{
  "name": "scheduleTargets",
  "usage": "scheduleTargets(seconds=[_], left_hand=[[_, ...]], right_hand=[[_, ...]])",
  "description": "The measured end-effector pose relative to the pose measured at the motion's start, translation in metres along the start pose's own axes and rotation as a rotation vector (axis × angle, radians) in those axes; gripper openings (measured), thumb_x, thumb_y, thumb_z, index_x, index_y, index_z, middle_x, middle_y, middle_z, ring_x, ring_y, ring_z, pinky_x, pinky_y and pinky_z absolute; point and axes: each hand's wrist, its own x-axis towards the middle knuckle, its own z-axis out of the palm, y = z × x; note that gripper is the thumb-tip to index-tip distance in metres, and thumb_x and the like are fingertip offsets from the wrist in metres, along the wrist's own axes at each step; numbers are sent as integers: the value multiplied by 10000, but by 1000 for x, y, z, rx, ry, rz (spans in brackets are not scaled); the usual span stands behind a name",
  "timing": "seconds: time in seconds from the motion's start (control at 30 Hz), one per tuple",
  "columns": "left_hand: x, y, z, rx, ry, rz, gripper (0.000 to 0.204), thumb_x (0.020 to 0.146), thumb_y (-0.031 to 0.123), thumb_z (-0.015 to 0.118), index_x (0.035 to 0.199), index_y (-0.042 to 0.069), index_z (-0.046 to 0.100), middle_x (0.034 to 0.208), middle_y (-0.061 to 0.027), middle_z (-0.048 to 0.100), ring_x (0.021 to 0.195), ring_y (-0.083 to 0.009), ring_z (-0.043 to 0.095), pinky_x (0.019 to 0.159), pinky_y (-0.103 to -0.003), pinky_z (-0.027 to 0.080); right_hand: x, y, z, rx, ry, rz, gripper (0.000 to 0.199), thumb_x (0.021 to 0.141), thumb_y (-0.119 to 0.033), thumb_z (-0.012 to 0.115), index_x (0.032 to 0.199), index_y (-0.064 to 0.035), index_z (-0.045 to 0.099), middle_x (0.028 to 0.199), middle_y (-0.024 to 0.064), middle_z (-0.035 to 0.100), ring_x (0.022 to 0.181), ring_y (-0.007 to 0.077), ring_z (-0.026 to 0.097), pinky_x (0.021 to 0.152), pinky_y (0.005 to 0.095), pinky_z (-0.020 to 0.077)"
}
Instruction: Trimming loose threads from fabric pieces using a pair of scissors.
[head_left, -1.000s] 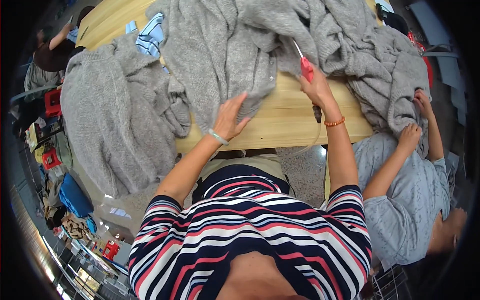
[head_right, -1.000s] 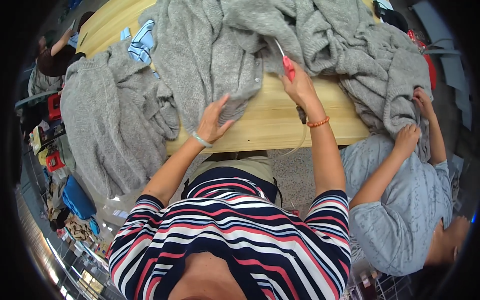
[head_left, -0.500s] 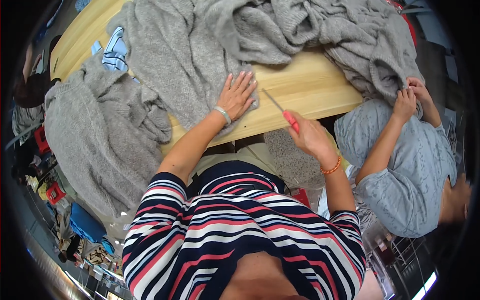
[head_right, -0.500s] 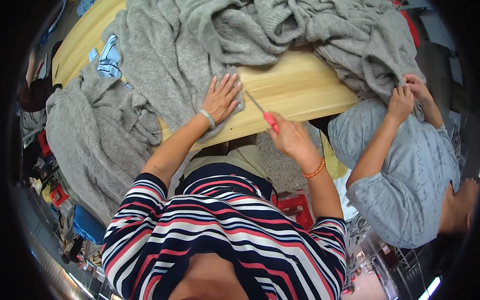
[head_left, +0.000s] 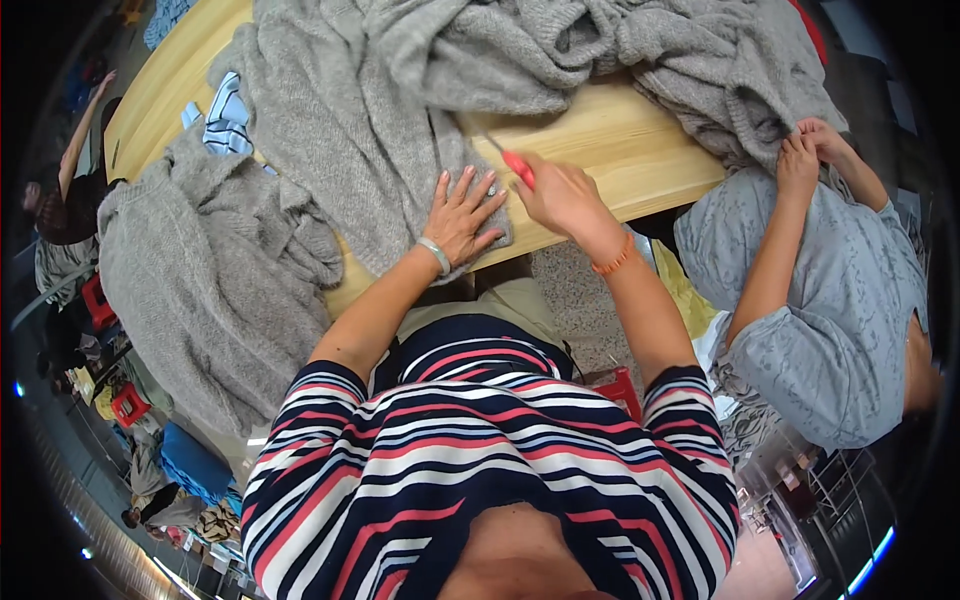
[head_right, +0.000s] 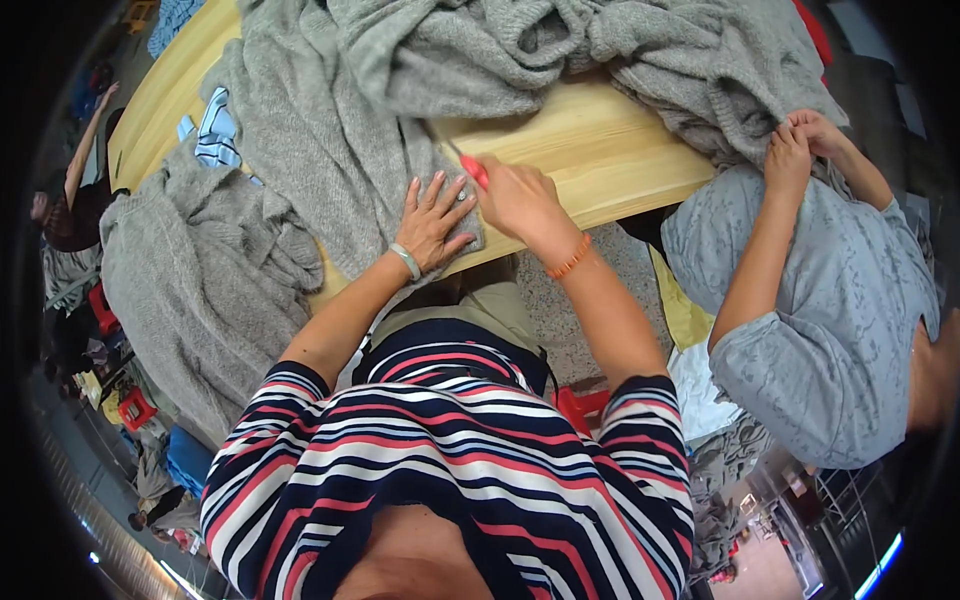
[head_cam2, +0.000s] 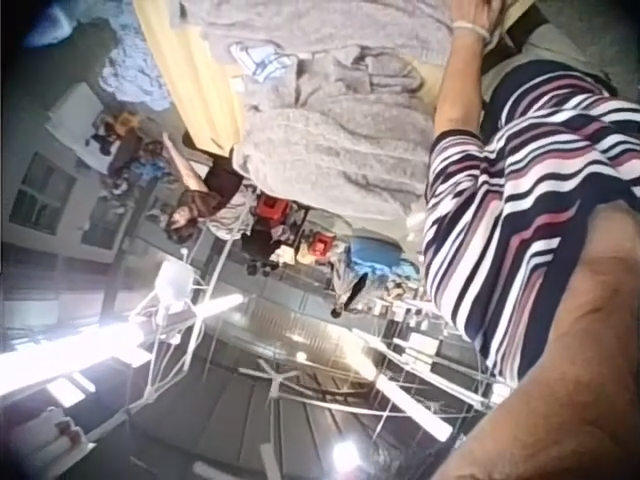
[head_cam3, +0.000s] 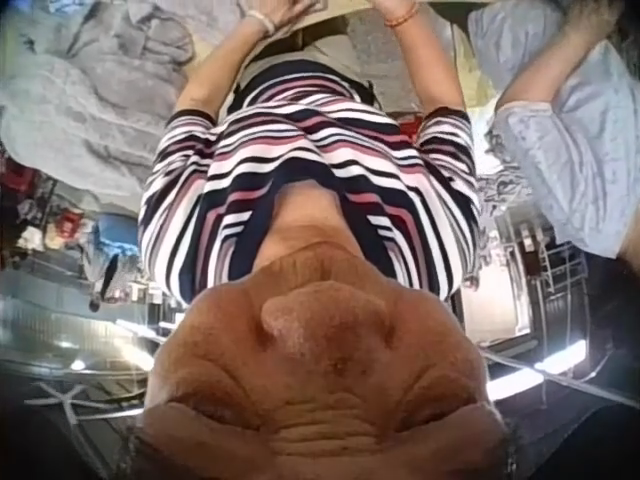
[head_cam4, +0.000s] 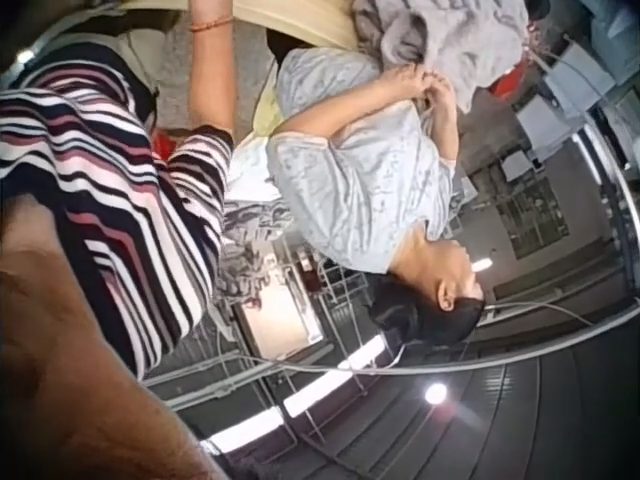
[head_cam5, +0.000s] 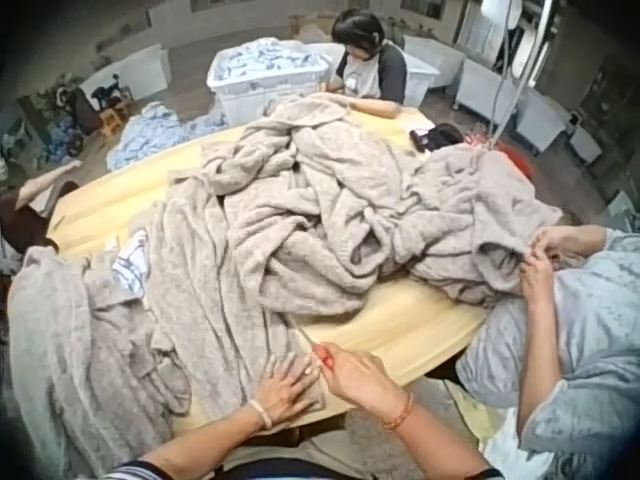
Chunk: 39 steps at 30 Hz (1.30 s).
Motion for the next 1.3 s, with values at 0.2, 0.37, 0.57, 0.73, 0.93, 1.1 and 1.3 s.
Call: scheduleTargets(seconds=[0.2, 0.37, 0.57, 0.73, 0.93, 1.1, 1.3], left_hand=[[-6, 11, -3, -62, 35, 25, 613, 820, 404, 635, 1364, 165, 482, 1445, -104, 406, 1353, -331, 322, 1106, -556, 174], [16, -14, -19, -260, 220, -85, 586, 756, 259, 715, 1285, 100, 519, 1276, -144, 519, 1126, -321, 499, 935, -445, 349], [49, -42, -21, 135, 245, -308, 658, 785, 358, 691, 1324, 51, 474, 1335, -183, 459, 1157, -341, 457, 930, -437, 359], [37, -50, -15, 66, 363, -483, 643, 784, 361, 695, 1303, 51, 479, 1322, -216, 442, 1103, -380, 458, 905, -460, 380], [42, -66, -10, -335, 364, -223, 269, 782, 143, 686, 1037, 82, 626, 1151, -120, 591, 1007, -323, 549, 918, -480, 393], [56, -25, -38, -67, 403, -49, 245, 777, 133, 700, 1018, 153, 667, 1161, -103, 605, 1118, -303, 553, 1038, -539, 329], [55, -57, -5, -390, 284, -177, 376, 816, 227, 677, 1160, 92, 612, 1352, -125, 496, 1210, -317, 465, 979, -428, 358]], right_hand=[[9, 11, -4, 26, 73, -7, 383, 876, -276, 594, 1212, -94, 559, 882, 244, 654, 851, 440, 617, 756, 494, 488], [-36, 20, -1, 53, -5, 3, 407, 877, -275, 606, 1237, -98, 537, 860, 251, 646, 839, 444, 613, 743, 494, 483], [-53, 19, 1, 37, -1, 73, 427, 886, -268, 600, 1270, -112, 498, 842, 252, 641, 824, 443, 615, 731, 494, 485], [-53, 16, -6, 41, 19, 39, 433, 883, -255, 604, 1277, -118, 490, 834, 248, 641, 813, 441, 618, 723, 498, 490], [-46, 17, -10, 43, 14, 24, 431, 879, -233, 610, 1277, -120, 489, 841, 247, 644, 815, 445, 617, 728, 494, 498], [-44, 28, -17, 48, 147, 64, 423, 884, -231, 604, 1274, -118, 487, 835, 252, 638, 817, 445, 618, 715, 489, 494], [-44, 16, -17, 37, 33, 75, 417, 884, -230, 600, 1266, -100, 495, 829, 255, 638, 812, 446, 617, 724, 493, 492]])
